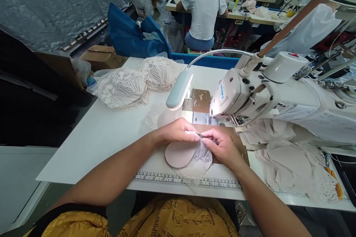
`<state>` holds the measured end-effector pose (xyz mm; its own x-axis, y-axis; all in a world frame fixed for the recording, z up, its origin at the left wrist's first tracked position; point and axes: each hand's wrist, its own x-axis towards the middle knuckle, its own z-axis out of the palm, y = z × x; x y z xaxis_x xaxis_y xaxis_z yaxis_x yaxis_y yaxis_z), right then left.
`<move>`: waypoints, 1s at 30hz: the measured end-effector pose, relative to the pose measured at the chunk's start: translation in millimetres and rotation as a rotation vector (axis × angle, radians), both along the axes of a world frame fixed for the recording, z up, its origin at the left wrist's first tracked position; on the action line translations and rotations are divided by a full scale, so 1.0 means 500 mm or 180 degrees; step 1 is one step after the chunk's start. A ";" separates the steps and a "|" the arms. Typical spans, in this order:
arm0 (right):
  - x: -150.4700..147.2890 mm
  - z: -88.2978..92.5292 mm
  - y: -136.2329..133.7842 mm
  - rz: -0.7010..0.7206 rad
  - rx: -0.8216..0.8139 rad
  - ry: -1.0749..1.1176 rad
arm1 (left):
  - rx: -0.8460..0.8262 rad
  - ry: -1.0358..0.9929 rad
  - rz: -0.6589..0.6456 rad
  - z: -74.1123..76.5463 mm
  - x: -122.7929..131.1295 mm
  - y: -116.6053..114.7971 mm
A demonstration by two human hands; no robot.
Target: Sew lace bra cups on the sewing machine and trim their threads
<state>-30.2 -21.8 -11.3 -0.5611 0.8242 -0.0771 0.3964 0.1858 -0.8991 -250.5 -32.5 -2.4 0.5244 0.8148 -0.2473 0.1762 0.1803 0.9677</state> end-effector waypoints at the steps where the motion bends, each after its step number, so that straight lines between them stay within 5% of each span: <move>1: 0.001 0.000 0.000 -0.0007 0.0005 0.0025 | -0.0068 -0.0016 -0.0035 0.002 0.001 0.000; 14: -0.006 0.000 0.000 0.0057 0.0113 -0.0150 | 0.0000 0.0171 -0.0134 -0.006 0.017 -0.005; 20: -0.010 -0.029 0.003 -0.0069 -0.0615 0.0593 | 0.0170 0.0173 -0.0151 0.002 0.019 -0.001; 25: -0.003 -0.022 0.005 0.0054 -0.0640 -0.0011 | 0.0352 0.0711 -0.0651 0.030 -0.021 0.009; 30: 0.014 -0.013 0.006 0.0024 -0.0701 -0.0023 | 0.0941 0.1480 -0.0228 0.080 -0.059 -0.002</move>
<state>-23.4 -18.6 -17.7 -0.5659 0.7828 -0.2587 0.4024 -0.0117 -0.9154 -280.1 -33.5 37.4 0.4712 0.8509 -0.2322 0.5988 -0.1153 0.7926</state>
